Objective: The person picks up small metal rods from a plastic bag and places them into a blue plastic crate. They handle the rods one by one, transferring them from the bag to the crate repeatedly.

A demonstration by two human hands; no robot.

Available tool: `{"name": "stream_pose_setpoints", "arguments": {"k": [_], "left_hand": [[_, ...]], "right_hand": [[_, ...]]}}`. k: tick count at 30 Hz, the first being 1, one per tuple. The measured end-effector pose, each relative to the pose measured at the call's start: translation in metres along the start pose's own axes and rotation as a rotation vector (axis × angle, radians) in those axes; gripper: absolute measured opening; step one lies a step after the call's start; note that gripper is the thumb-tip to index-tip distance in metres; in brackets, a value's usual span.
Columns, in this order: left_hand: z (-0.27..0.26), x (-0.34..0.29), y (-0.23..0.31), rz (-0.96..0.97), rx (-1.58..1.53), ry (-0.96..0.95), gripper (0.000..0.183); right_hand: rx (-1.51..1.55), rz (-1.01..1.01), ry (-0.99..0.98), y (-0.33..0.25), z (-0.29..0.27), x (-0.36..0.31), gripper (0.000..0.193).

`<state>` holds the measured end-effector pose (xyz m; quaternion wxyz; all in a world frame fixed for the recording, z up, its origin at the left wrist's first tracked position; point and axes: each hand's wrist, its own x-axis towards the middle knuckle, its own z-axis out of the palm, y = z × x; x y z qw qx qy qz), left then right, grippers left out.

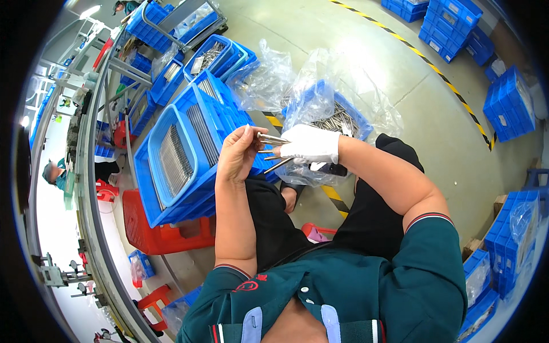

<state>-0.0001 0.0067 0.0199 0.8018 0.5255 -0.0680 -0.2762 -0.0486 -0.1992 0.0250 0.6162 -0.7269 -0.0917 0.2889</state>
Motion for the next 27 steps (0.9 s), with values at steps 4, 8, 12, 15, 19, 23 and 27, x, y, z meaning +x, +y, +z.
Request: {"name": "stream_pose_setpoints", "arguments": {"k": [4, 8, 12, 15, 19, 23, 27], "left_hand": [[0.002, 0.003, -0.007, 0.018, 0.030, -0.013, 0.020], [0.006, 0.005, -0.010, -0.015, 0.015, -0.015, 0.021], [0.016, 0.005, -0.011, 0.146, 0.235, 0.070, 0.020], [0.017, 0.002, -0.009, 0.236, 0.400, 0.105, 0.018], [0.004, 0.005, -0.006, 0.423, 0.487, 0.339, 0.014], [-0.004, 0.008, -0.013, 0.329, 0.324, 0.363, 0.018], [-0.005, 0.008, -0.024, 0.245, 0.473, 0.315, 0.022]], "right_hand": [[-0.001, -0.005, 0.012, 0.000, 0.002, 0.001, 0.034], [0.032, -0.015, 0.059, 0.007, 0.002, 0.002, 0.032], [0.046, 0.007, 0.047, 0.004, -0.005, 0.000, 0.032], [-0.002, 0.034, 0.038, -0.004, -0.005, -0.001, 0.030], [-0.035, -0.002, 0.029, -0.007, -0.002, 0.001, 0.026], [0.456, 0.083, 0.080, -0.016, -0.009, -0.002, 0.022], [0.615, -0.084, -0.089, -0.044, -0.003, 0.013, 0.024]]}}
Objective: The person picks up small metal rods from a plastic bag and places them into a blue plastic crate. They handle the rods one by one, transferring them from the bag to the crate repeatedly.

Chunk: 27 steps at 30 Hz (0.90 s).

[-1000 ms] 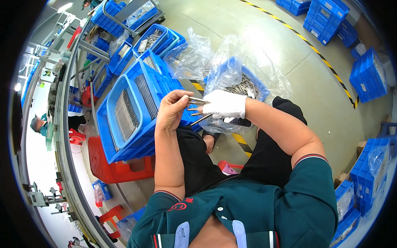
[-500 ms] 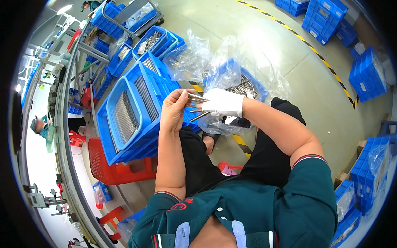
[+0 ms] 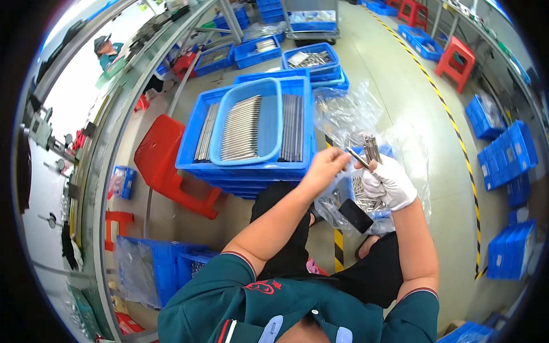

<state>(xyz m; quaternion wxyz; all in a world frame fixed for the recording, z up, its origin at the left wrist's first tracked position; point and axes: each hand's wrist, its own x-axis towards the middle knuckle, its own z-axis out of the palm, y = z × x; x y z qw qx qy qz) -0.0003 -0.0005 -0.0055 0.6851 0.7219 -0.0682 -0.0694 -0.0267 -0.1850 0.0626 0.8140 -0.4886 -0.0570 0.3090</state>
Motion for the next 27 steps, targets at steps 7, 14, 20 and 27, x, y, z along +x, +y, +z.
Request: {"name": "stream_pose_setpoints", "arguments": {"k": [7, 14, 20, 27], "left_hand": [[0.009, -0.010, -0.009, 0.089, 0.393, -0.183, 0.024], [0.010, -0.024, 0.002, 0.153, 0.402, -0.257, 0.026], [-0.002, -0.022, 0.012, 0.110, 0.379, -0.329, 0.030], [0.004, -0.016, -0.014, 0.330, 0.191, -0.183, 0.030]], "right_hand": [[-0.679, 0.086, -0.008, -0.048, 0.096, 0.078, 0.015], [-1.758, -0.229, -0.085, -0.049, 0.148, 0.232, 0.023], [-1.908, -0.219, 0.000, -0.010, 0.152, 0.343, 0.024], [-1.953, -0.229, -0.045, 0.017, 0.173, 0.381, 0.023]]}}
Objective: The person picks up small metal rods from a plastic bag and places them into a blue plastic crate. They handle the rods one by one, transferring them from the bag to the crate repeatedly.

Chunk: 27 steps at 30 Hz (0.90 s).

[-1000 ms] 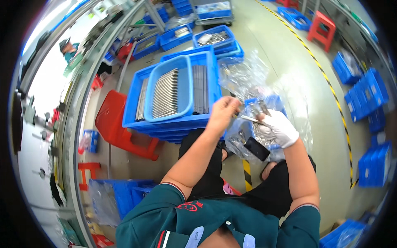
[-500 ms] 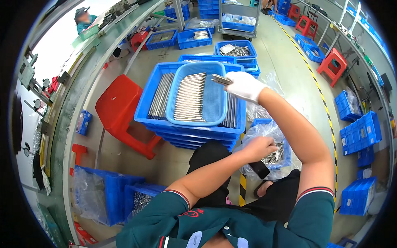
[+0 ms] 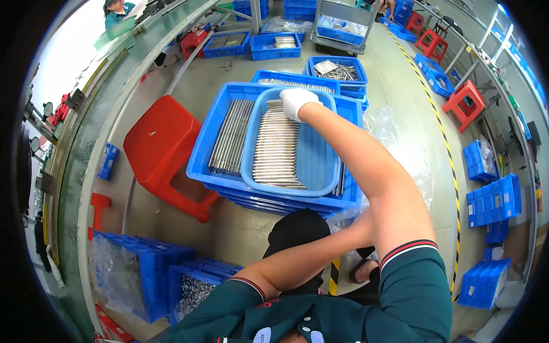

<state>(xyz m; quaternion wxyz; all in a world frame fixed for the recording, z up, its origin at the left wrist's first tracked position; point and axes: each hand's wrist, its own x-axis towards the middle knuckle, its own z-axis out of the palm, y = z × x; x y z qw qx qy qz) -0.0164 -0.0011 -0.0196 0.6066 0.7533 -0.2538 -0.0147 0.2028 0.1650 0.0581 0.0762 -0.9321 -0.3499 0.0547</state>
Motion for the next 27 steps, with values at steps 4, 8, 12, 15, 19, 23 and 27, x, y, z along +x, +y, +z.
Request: {"name": "stream_pose_setpoints", "arguments": {"k": [4, 8, 12, 15, 19, 23, 27], "left_hand": [[0.001, -0.004, -0.006, 0.053, 0.015, 0.018, 0.029], [-0.005, -0.004, -0.006, -0.039, 0.083, -0.101, 0.027], [-0.028, -0.005, 0.020, -0.140, 0.057, -0.169, 0.026], [-0.026, -0.007, 0.016, -0.120, 0.022, -0.124, 0.028], [-0.019, -0.006, 0.012, -0.075, -0.043, -0.042, 0.030], [-0.014, -0.003, 0.002, -0.076, -0.023, -0.099, 0.032], [-0.023, -0.003, 0.010, -0.110, -0.026, -0.127, 0.034]], "right_hand": [[0.016, 0.027, -0.027, -0.014, 0.003, 0.002, 0.027], [-0.012, 0.004, -0.023, -0.012, 0.007, 0.002, 0.026], [-0.058, -0.067, 0.068, -0.005, 0.008, -0.007, 0.024], [-0.242, -0.147, 0.137, -0.012, 0.007, -0.005, 0.022], [-0.359, -0.148, 0.197, -0.012, 0.012, -0.001, 0.019], [-0.253, -0.176, 0.247, -0.010, 0.016, 0.002, 0.016], [-0.218, -0.169, 0.274, -0.010, 0.019, 0.001, 0.015]]}}
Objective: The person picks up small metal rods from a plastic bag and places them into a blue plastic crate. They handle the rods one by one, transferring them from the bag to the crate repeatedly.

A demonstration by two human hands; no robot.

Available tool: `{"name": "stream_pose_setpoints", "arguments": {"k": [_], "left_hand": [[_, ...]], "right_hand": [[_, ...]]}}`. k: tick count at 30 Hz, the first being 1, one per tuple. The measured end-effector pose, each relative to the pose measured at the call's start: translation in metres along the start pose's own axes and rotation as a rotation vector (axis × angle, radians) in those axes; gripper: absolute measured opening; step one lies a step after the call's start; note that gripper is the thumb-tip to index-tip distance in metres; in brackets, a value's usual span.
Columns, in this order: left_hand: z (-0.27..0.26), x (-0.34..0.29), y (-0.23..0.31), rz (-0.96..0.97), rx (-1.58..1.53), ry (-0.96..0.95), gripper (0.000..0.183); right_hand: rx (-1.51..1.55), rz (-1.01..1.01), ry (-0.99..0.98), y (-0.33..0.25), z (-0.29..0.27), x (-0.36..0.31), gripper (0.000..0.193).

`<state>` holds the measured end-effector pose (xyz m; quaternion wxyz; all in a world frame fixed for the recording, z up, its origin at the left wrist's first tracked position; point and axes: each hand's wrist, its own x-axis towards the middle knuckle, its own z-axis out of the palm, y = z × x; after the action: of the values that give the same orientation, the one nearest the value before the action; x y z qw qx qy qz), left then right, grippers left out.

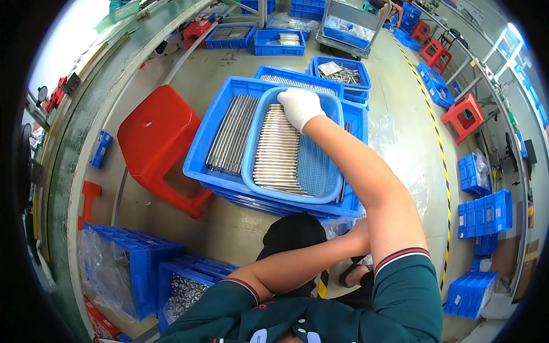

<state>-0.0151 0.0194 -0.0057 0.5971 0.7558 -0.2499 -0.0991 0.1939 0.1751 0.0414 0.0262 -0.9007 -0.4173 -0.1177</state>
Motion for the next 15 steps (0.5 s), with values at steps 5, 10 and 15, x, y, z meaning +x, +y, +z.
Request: {"name": "stream_pose_setpoints", "arguments": {"k": [5, 10, 15], "left_hand": [[0.005, -0.002, -0.003, 0.153, -0.016, 0.159, 0.031], [0.001, -0.004, -0.002, 0.171, 0.015, 0.158, 0.030], [0.004, -0.001, -0.007, 0.089, 0.018, 0.078, 0.030]], "right_hand": [[-0.072, 0.032, 0.035, -0.001, 0.001, 0.003, 0.015], [-0.199, 0.058, -0.007, -0.009, 0.003, 0.006, 0.014], [-0.195, 0.031, -0.032, -0.006, 0.005, 0.005, 0.014]]}}
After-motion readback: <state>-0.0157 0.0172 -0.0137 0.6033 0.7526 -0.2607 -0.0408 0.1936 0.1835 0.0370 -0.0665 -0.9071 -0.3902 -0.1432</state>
